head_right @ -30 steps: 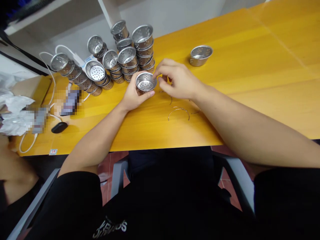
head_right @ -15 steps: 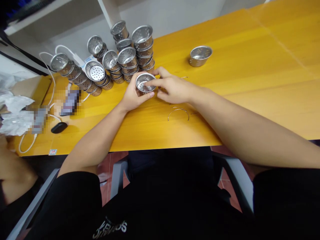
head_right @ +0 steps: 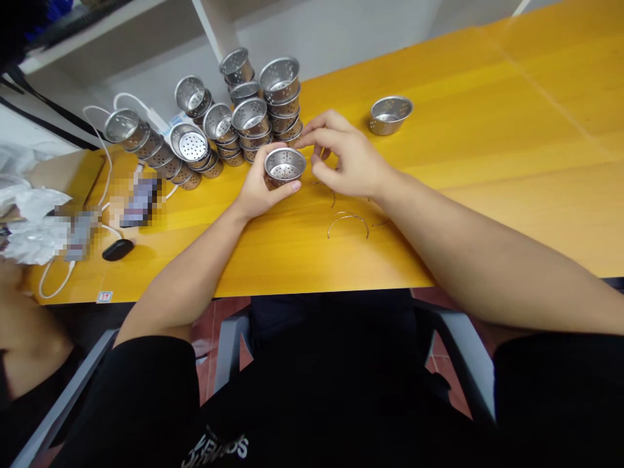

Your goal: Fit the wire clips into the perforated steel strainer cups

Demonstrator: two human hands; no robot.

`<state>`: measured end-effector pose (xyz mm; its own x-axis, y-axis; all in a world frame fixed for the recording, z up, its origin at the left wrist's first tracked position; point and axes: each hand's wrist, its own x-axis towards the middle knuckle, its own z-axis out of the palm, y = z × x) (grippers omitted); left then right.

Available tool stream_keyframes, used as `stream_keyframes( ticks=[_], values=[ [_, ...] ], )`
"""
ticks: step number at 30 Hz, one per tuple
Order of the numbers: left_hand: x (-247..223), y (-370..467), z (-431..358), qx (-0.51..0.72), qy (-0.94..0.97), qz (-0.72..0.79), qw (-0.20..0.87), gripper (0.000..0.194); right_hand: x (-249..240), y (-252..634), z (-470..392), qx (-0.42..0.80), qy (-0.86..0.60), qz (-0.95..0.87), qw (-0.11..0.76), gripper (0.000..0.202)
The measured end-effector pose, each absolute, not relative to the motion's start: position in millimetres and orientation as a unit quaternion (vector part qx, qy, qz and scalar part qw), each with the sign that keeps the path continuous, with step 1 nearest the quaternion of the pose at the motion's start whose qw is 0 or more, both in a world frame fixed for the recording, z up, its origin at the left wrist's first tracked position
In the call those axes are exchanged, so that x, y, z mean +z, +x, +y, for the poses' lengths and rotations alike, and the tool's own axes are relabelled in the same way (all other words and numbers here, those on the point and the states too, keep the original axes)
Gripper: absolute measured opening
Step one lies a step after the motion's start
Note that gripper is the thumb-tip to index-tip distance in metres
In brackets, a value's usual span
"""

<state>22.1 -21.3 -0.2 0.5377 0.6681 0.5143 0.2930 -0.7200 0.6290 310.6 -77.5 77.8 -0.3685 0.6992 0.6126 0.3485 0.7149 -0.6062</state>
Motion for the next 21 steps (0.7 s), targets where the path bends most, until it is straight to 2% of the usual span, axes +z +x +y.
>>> stream_keyframes(
  ticks=[7,13,21],
  values=[
    [25.7,19.5,-36.7,0.384,0.834,0.287,0.274,0.107,66.1,318.6,-65.5,0.198,-0.334,-0.784,0.484,0.046],
    [66.0,6.5,-48.7,0.36,0.872,0.295,0.153,0.117,66.5,317.1,-66.5,0.193,-0.343,-0.783,0.481,0.045],
    [87.4,-35.2,-29.1,0.443,0.812,0.373,0.072,0.117,63.3,320.1,-64.3,0.196,-0.349,-0.784,0.474,0.041]
  ],
)
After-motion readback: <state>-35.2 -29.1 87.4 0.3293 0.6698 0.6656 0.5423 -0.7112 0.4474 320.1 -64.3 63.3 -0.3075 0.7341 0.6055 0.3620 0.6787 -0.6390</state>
